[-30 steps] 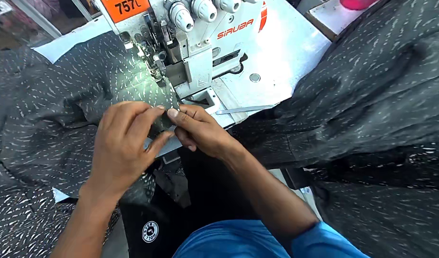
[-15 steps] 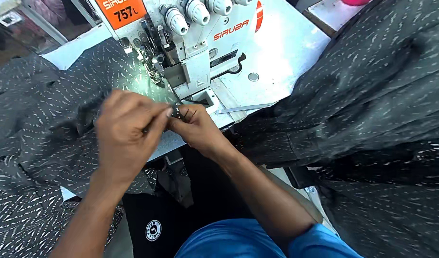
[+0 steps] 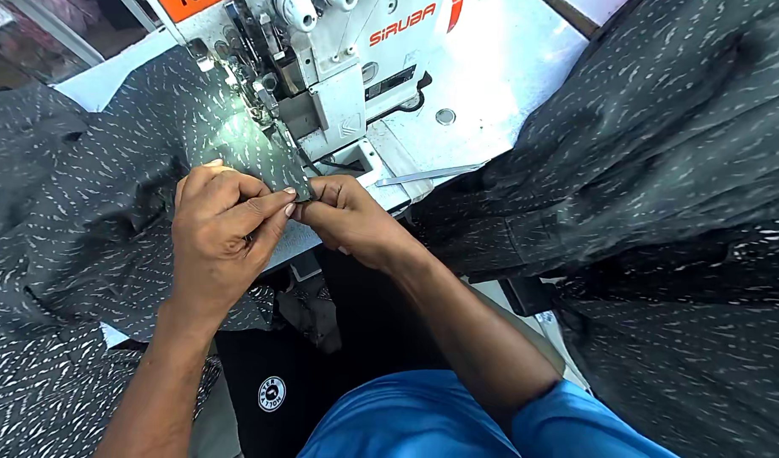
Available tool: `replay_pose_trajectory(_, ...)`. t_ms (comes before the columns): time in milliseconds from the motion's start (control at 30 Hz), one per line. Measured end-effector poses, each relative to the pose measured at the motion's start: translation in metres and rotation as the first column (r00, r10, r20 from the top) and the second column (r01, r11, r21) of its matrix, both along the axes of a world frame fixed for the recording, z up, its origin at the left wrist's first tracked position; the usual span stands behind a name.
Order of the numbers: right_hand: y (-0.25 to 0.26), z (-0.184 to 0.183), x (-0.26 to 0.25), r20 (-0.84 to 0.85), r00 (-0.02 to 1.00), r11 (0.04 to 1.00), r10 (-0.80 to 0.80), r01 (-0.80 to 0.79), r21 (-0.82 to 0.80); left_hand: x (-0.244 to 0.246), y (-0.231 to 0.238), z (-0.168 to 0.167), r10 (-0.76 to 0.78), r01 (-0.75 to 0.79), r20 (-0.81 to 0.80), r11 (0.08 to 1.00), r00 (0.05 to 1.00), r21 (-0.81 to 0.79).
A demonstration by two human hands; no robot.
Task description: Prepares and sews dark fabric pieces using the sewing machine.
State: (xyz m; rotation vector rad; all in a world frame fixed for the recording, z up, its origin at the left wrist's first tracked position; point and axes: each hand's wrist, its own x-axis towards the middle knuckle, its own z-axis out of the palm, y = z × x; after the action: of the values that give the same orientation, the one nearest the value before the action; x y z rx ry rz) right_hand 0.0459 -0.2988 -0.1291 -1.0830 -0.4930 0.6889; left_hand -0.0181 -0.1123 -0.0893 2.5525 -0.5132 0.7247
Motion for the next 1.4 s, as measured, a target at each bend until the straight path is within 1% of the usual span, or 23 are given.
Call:
replay_pose_trajectory(100, 0.000, -0.001, 0.000, -0.063, 0.997, 0.998, 0.042, -0.039, 0.059, -0.001, -0.001, -0.003, -0.009, 0.009, 0.036, 1.000, 0.999, -0.017)
replay_pose_trajectory(167, 0.000, -0.002, -0.001, -0.104, 0.993, 0.994, 0.058, -0.047, 0.101, -0.001, -0.001, -0.006, -0.017, 0.016, 0.067, 1.000, 0.998, 0.005)
replay_pose_trajectory(233, 0.002, -0.001, 0.000, -0.124, 0.992, 0.995, 0.041, -0.029, 0.095, -0.002, 0.000, -0.008, -0.032, 0.020, 0.124, 0.995, 0.992, 0.097)
replay_pose_trajectory(267, 0.005, 0.002, 0.001, -0.124, 0.992, 0.998, 0.007, 0.001, 0.064, -0.002, 0.001, -0.009, -0.052, 0.030, 0.142, 0.988, 0.988, 0.154)
replay_pose_trajectory(333, 0.014, 0.005, 0.003, -0.100, 0.992, 0.997, -0.070, 0.072, 0.016, -0.004, 0.005, -0.003, -0.121, 0.092, 0.128, 0.973, 0.984, 0.212)
replay_pose_trajectory(367, 0.016, 0.005, 0.004, -0.089, 0.991, 0.995, -0.095, 0.097, 0.013, -0.004, 0.006, 0.002, -0.148, 0.124, 0.119, 0.975, 0.982, 0.182)
replay_pose_trajectory(400, 0.017, 0.005, 0.003, -0.082, 0.990, 0.993, -0.111, 0.113, 0.021, -0.003, 0.008, 0.009, -0.148, 0.136, 0.114, 0.985, 0.982, 0.111)
replay_pose_trajectory(433, 0.016, 0.006, 0.002, -0.078, 0.990, 0.992, -0.121, 0.124, 0.028, 0.002, 0.010, 0.017, -0.114, 0.112, 0.096, 0.993, 0.989, 0.029)
replay_pose_trajectory(500, 0.015, 0.003, 0.000, -0.093, 0.988, 0.991, -0.125, 0.128, 0.031, 0.018, 0.015, 0.026, -0.004, 0.002, -0.021, 0.996, 1.000, -0.092)
replay_pose_trajectory(567, 0.014, -0.003, -0.003, -0.121, 0.986, 0.993, -0.115, 0.119, 0.025, 0.031, 0.017, 0.020, 0.085, -0.094, -0.136, 0.994, 0.987, -0.062)
replay_pose_trajectory(667, 0.012, -0.002, -0.002, -0.119, 0.985, 0.992, -0.124, 0.127, 0.021, 0.036, 0.017, 0.012, 0.107, -0.109, -0.155, 0.994, 0.982, -0.006)
replay_pose_trajectory(767, 0.013, -0.001, -0.003, -0.101, 0.988, 0.992, -0.120, 0.123, 0.021, 0.035, 0.024, 0.009, 0.069, -0.071, -0.156, 0.997, 0.985, -0.006)
replay_pose_trajectory(867, 0.017, 0.002, -0.001, -0.122, 0.986, 0.992, -0.117, 0.122, 0.029, 0.040, 0.035, 0.010, 0.016, -0.016, -0.181, 1.000, 0.983, 0.000)
replay_pose_trajectory(1033, 0.031, 0.011, 0.011, -0.129, 0.983, 0.991, -0.130, 0.132, 0.004, 0.057, 0.056, 0.019, -0.141, 0.140, -0.239, 0.990, 0.961, -0.020)
replay_pose_trajectory(1100, 0.032, 0.012, 0.012, -0.133, 0.983, 0.991, -0.130, 0.131, -0.003, 0.055, 0.057, 0.022, -0.167, 0.175, -0.209, 0.984, 0.964, 0.019)
replay_pose_trajectory(1167, 0.033, 0.011, 0.012, -0.138, 0.982, 0.992, -0.126, 0.128, 0.000, 0.047, 0.051, 0.021, -0.177, 0.187, -0.120, 0.979, 0.977, 0.078)
replay_pose_trajectory(1200, 0.032, 0.011, 0.013, -0.142, 0.982, 0.992, -0.123, 0.124, 0.001, 0.045, 0.048, 0.018, -0.186, 0.194, -0.094, 0.978, 0.978, 0.078)
replay_pose_trajectory(1333, 0.031, 0.013, 0.011, -0.168, 0.980, 0.994, -0.104, 0.106, -0.002, 0.042, 0.051, 0.010, -0.196, 0.196, -0.094, 0.981, 0.976, -0.006)
replay_pose_trajectory(1400, 0.033, 0.018, 0.010, -0.197, 0.972, 0.991, -0.128, 0.120, -0.052, 0.045, 0.054, 0.010, -0.213, 0.213, -0.099, 0.977, 0.972, -0.018)
